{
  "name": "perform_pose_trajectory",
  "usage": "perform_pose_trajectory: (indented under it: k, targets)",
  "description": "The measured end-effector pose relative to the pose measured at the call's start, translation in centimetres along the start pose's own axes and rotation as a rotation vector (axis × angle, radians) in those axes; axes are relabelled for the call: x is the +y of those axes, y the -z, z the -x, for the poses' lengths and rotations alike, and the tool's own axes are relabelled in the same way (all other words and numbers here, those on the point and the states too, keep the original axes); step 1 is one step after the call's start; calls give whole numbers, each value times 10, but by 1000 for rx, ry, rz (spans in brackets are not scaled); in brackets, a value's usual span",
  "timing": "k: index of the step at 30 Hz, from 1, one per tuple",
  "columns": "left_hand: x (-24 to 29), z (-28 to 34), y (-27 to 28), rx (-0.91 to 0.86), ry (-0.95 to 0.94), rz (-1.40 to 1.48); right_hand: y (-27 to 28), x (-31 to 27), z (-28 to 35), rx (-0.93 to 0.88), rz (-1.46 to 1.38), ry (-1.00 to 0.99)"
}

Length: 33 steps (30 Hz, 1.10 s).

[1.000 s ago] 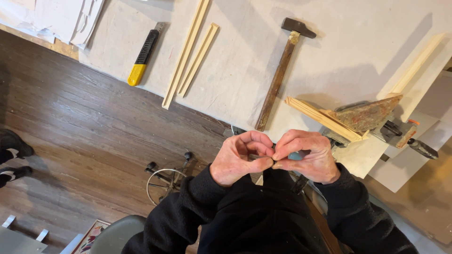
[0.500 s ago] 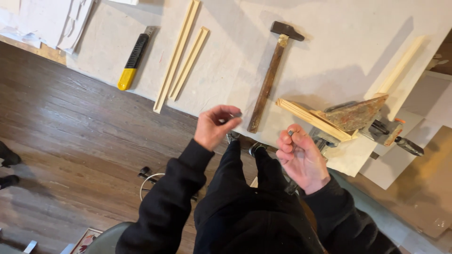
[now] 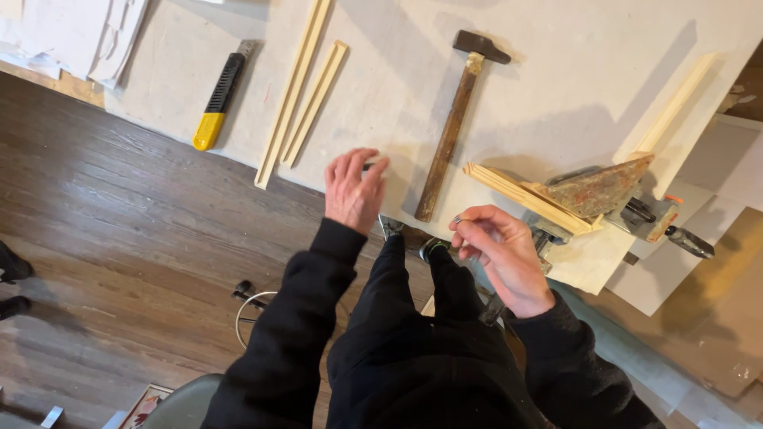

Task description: The person applies wood glue to a mitered picture frame corner, fits the frame pieces together, and secures the joint in a corner clamp. They then hammer brads into the joint and use a utility knife to trim the wood near the clamped corner.

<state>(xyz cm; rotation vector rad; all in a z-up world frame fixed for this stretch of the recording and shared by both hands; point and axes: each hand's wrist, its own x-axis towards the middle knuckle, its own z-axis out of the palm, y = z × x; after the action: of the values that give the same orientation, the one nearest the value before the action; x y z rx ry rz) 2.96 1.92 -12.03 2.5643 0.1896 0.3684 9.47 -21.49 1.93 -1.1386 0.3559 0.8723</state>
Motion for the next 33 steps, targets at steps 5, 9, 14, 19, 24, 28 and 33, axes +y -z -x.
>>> perform_pose_trajectory:
  k: [5, 9, 14, 19, 24, 28, 33]
  targets:
    - [79, -10, 84, -124, 118, 614, -5, 5, -5, -37, 556, 99]
    - [82, -9, 94, -166, 226, 848, -17, 0, -6, -68, 613, 103]
    - [79, -5, 100, -267, 323, 917, -19, -2, -5, -155, 700, 12]
    - [71, 5, 93, -317, 303, 976, -22, 4, -5, -131, 682, -52]
    - [67, 17, 89, -227, 259, 928, -32, 9, -23, -150, 607, -48]
    - [63, 32, 91, -60, 360, 892, -27, 32, -58, 226, 1597, 337]
    - [69, 58, 86, -8, 468, 899, -18, 62, -93, 346, 1607, 166]
